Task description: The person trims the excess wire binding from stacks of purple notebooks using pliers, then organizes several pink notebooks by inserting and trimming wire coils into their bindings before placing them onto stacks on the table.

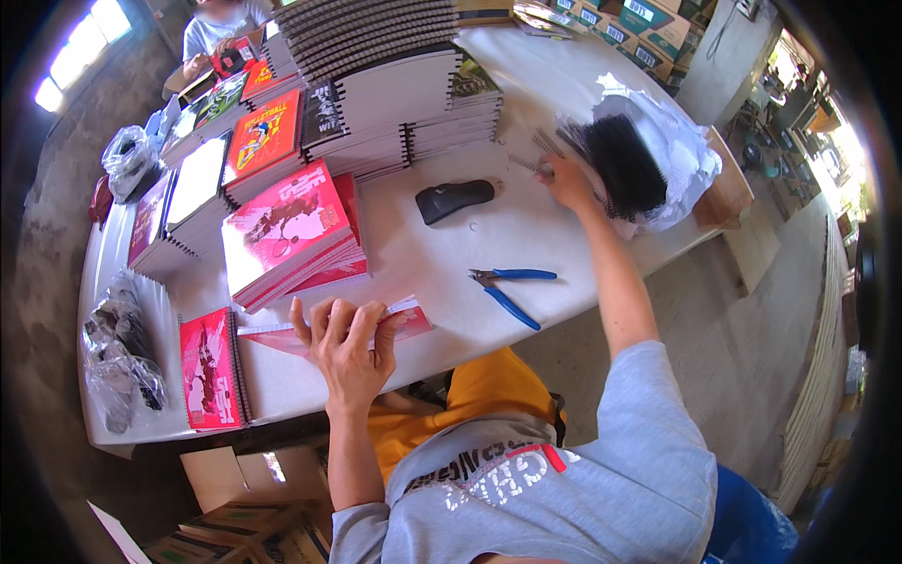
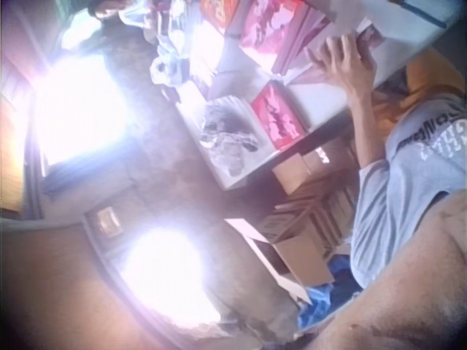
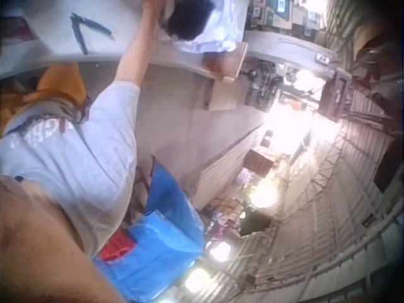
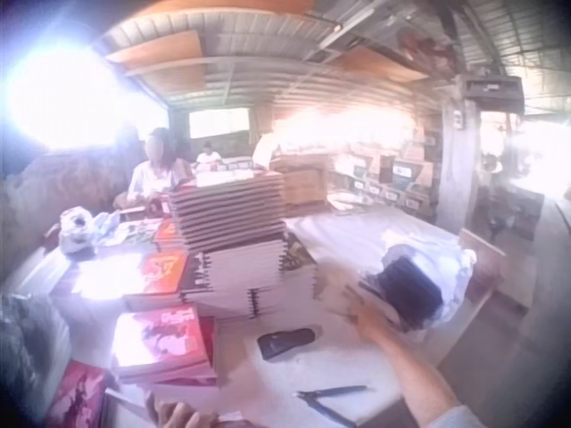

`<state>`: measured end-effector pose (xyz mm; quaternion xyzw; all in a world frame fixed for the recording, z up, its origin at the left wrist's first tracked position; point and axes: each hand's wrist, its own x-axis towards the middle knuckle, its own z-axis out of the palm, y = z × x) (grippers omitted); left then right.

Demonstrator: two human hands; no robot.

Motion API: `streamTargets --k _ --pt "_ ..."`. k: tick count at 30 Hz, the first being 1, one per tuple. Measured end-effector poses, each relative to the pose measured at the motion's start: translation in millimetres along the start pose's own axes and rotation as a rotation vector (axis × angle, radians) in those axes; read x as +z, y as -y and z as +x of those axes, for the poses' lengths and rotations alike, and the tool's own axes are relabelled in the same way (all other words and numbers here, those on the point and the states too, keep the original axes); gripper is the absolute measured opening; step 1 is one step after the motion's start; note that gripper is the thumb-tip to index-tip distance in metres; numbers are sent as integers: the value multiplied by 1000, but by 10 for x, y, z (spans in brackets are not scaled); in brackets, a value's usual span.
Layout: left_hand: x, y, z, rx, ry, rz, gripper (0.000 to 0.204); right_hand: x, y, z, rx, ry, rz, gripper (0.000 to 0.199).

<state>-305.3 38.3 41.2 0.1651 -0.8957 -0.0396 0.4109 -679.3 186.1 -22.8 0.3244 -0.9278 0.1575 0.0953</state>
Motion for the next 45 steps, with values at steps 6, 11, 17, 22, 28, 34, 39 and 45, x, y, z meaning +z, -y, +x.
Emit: streamTargets --k 6,11,17,22,28,34,39,45 --pt "5 53 -24 39 15 -105 17 -880 68 255 -136 -24 163 44" --pt "-100 111 -44 18 21 -103 18 -1424 776 -322 -495 157 556 48" --pt "-20 70 -131 13 -1 8 30 -1184 1635 -1181 -597 352 745 21" --pt "-11 54 -134 2 -42 4 28 -1014 1813 -1250 -566 220 981 19" --pt "-22 33 -125 3 -69 -10 26 -966 1844 -1257 -619 314 1015 21" --pt "-61 36 -114 -5 -52 -83 23 -950 1821 -1246 -559 478 1183 21" --pt "-102 44 -75 -20 -25 -65 33 -1092 1711 -1161 -780 490 976 20" --pt "-120 127 -170 -162 -83 69 55 -1241 1919 -1390 -207 798 999 24"
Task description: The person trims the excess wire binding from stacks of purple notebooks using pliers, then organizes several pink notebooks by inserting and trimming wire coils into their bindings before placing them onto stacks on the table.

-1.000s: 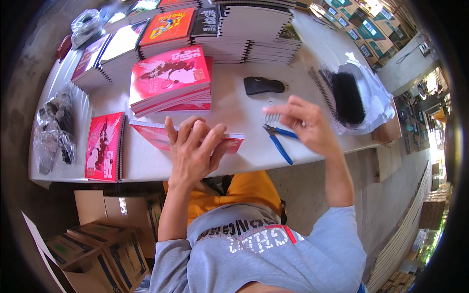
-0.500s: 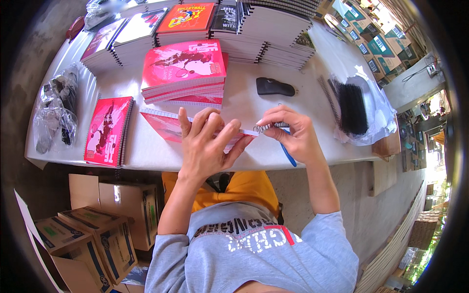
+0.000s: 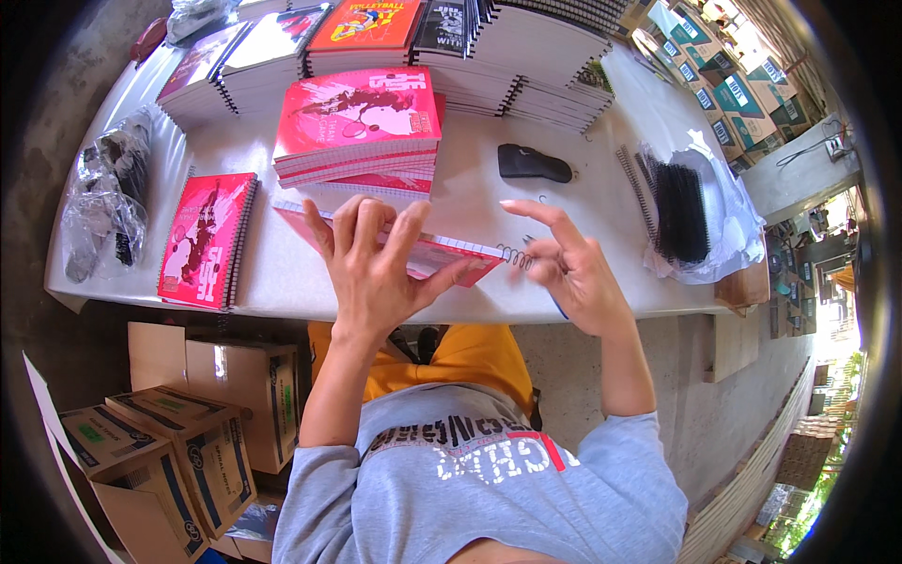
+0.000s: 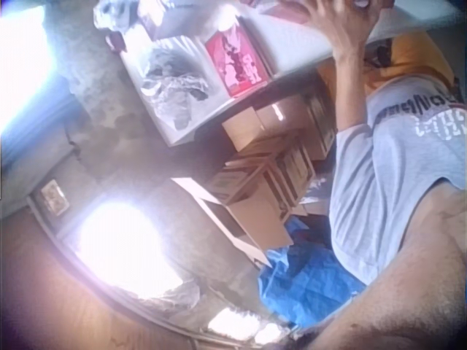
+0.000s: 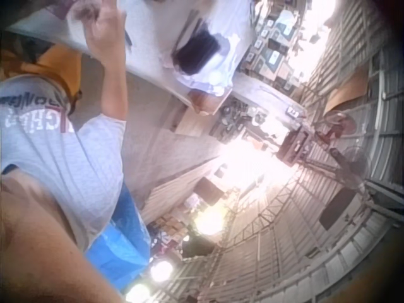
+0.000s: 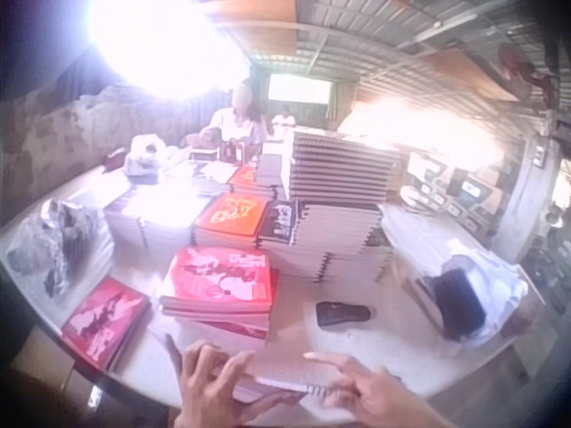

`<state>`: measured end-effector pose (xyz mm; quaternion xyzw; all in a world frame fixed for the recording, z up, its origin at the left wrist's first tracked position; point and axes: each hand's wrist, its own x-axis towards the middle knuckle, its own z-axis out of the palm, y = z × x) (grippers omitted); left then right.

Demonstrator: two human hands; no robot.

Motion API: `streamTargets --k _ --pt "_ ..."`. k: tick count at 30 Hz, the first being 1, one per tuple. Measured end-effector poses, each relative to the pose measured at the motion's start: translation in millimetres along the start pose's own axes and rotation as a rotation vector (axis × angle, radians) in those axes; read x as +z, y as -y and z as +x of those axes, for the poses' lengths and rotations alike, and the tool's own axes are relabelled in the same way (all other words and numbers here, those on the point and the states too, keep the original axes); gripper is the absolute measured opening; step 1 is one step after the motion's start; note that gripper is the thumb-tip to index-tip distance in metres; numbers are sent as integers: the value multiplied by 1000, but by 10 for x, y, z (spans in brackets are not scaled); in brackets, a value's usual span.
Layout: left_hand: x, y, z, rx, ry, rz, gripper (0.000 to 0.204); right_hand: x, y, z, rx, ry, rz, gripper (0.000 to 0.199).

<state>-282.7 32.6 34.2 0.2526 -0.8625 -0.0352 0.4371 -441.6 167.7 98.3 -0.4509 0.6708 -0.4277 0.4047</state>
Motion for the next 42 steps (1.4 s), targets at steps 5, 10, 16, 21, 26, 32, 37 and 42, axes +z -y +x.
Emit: streamTargets --k 5,10,16,21,26,32,37,42 --pt "31 -43 -12 -15 -34 -37 51 55 -127 14 -569 -219 -337 19" --pt "-11 -25 19 -17 -18 -85 48 -222 -82 140 -195 150 -253 26" --pt "-12 111 -51 103 -58 -265 49 -1005 -872 958 -286 -172 -742 25" --pt "-43 -13 4 62 -71 -229 52 -927 -1512 1199 -217 -474 -728 27" --pt "-13 1 -85 -9 -105 -282 53 -416 -725 733 -579 149 640 40" --pt "-51 11 -93 -3 -74 -228 53 -187 -512 644 -448 115 22 40" --pt "-58 -4 -71 -29 -18 -260 54 -174 -388 642 -457 298 -123 40" --pt "-47 62 -70 -79 -22 -366 68 -23 -163 552 -780 461 160 37"
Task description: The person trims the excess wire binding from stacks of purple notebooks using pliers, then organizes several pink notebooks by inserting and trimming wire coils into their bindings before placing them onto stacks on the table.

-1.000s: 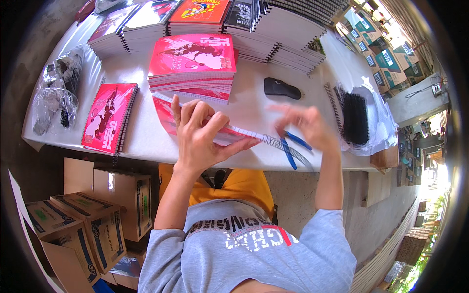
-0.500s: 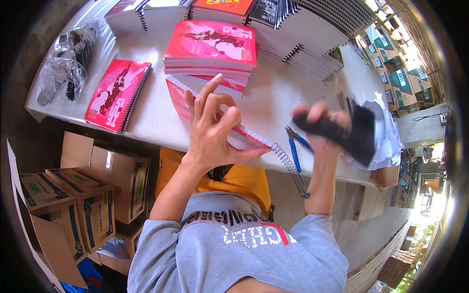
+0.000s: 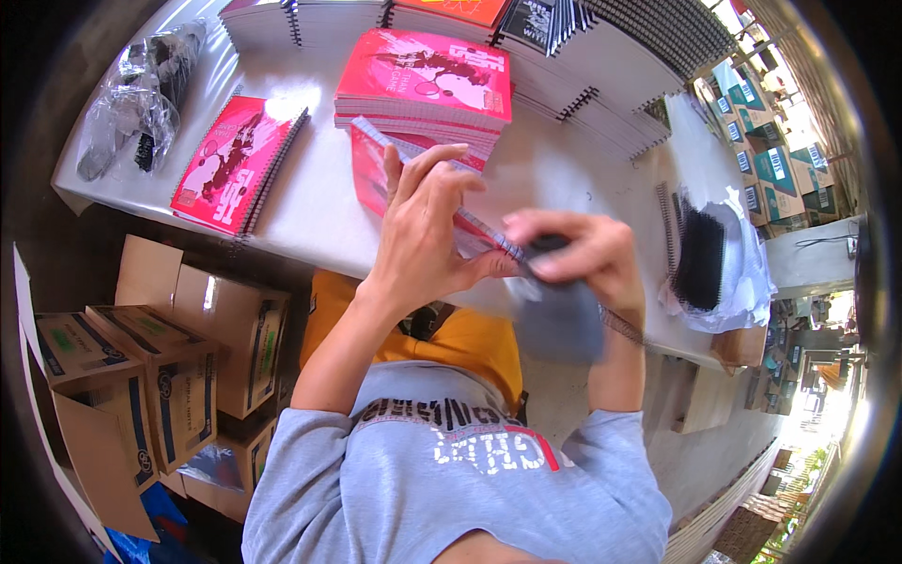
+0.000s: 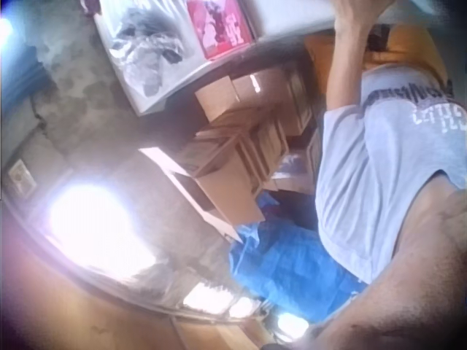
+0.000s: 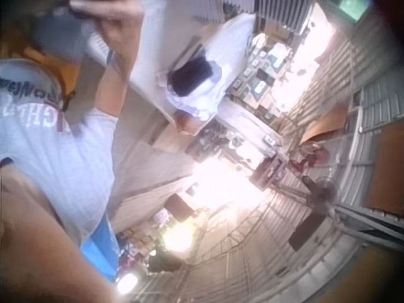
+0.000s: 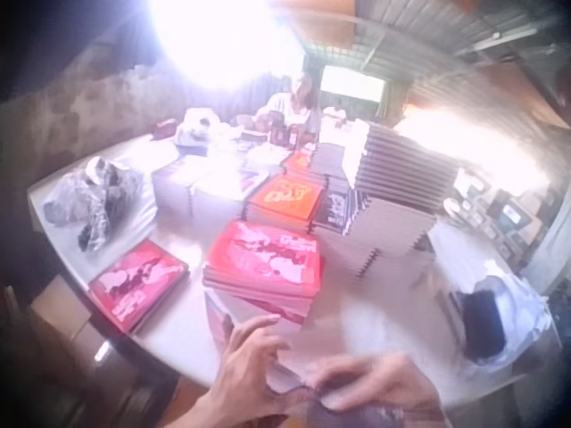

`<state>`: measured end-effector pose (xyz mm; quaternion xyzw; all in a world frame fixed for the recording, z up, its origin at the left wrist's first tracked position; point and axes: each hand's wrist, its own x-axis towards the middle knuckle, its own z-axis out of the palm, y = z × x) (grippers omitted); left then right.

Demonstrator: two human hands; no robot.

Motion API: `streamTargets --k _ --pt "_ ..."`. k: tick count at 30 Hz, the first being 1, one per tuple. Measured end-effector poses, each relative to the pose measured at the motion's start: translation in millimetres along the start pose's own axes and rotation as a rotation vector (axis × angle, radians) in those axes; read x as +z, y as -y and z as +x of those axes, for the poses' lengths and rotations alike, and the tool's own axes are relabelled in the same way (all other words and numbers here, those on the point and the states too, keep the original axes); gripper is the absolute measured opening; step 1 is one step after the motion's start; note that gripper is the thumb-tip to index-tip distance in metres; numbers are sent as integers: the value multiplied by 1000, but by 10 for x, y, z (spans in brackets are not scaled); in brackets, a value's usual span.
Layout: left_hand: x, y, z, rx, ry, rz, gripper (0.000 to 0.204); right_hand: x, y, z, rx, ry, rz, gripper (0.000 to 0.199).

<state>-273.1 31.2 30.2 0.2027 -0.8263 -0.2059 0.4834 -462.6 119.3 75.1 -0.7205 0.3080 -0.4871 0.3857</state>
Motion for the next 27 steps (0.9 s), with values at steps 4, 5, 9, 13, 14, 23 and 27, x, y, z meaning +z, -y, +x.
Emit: streamTargets --k 4,5,9,13,14,23,27 --pt "13 -21 -53 -5 -77 -62 84 -66 -114 36 407 -263 -307 44" --pt "19 -11 -82 -31 -63 -84 87 17 -19 88 200 -134 -82 47" --pt "20 10 -16 -4 -60 -94 90 -53 -72 103 375 -166 -264 47" --pt "-39 55 24 62 -83 58 89 46 5 182 75 16 -45 40" --pt "-76 71 94 106 -81 126 84 -16 -76 155 73 -9 -52 40" --pt "-376 247 200 47 -78 165 58 33 -239 311 265 -173 -96 36" --pt "-176 290 145 112 -109 82 59 40 -80 309 133 3 -104 41"
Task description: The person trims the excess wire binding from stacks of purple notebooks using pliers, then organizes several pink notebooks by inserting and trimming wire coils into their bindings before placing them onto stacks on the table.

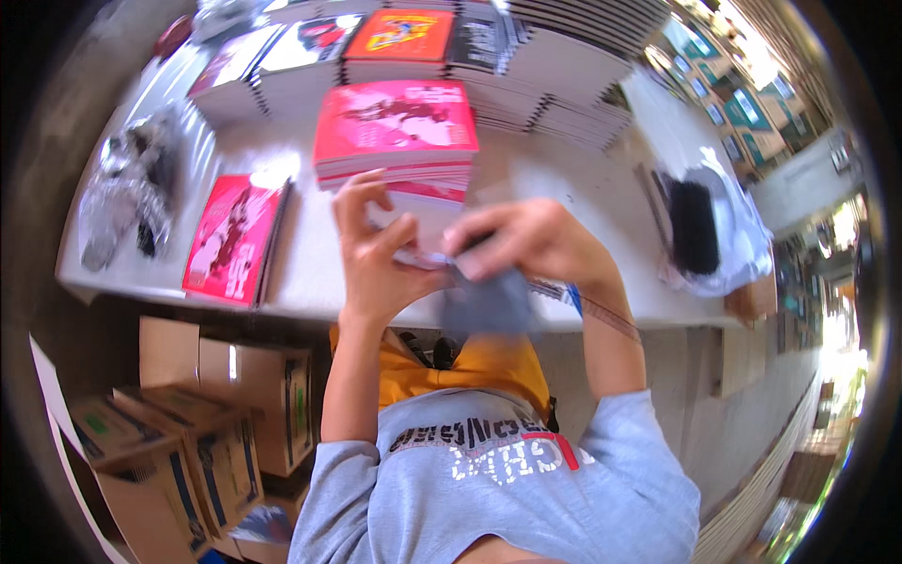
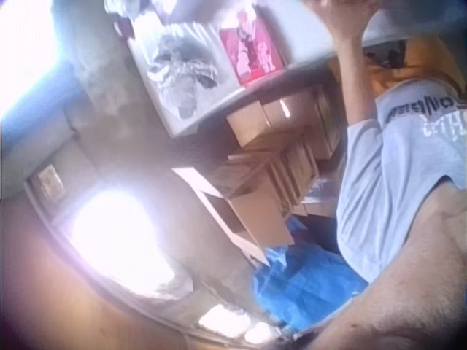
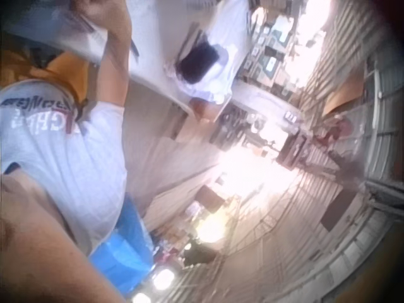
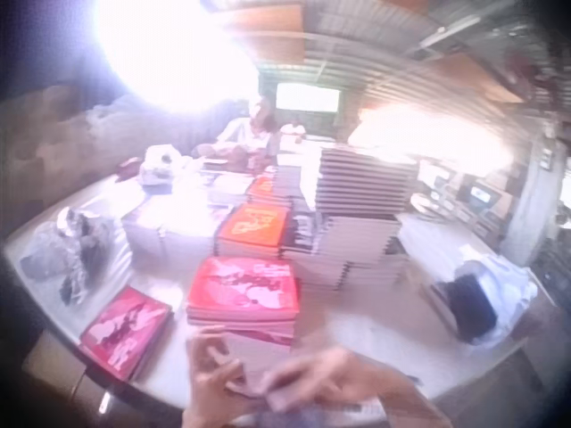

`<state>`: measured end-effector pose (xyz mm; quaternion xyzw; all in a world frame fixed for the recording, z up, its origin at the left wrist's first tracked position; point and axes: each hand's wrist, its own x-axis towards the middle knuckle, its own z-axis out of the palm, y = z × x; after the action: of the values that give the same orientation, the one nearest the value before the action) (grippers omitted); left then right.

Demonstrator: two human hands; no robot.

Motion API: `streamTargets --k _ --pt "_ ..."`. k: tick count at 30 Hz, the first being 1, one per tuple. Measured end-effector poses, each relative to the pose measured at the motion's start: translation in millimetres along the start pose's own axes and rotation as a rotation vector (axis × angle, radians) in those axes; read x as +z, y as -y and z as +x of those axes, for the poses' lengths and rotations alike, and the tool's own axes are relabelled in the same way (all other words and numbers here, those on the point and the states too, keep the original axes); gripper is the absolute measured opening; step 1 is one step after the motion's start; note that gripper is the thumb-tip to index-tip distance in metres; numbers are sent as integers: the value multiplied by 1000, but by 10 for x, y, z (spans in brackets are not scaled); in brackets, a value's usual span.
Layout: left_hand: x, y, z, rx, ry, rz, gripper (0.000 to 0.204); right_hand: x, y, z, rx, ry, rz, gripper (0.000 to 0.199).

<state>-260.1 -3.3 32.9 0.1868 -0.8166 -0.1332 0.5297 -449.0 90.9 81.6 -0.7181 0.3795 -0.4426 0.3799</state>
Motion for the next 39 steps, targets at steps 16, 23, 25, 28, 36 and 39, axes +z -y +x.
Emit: streamTargets --k 16,23,25,28,36,39 --pt "114 236 -221 -121 -100 -205 86 159 -446 -69 118 -283 -189 40" --pt "51 212 -177 -136 -120 -290 76 227 -480 183 -83 -199 126 47" --pt "92 377 -232 -208 -129 -333 84 251 -394 233 -139 -238 302 46" --pt "71 423 -269 -228 -99 -350 95 76 -373 279 42 -188 -331 46" --pt "20 369 -255 -298 -84 -424 106 198 -404 334 78 -247 -136 44" --pt "3 105 -171 -492 -71 -553 105 397 -64 409 -165 -166 -43 42"
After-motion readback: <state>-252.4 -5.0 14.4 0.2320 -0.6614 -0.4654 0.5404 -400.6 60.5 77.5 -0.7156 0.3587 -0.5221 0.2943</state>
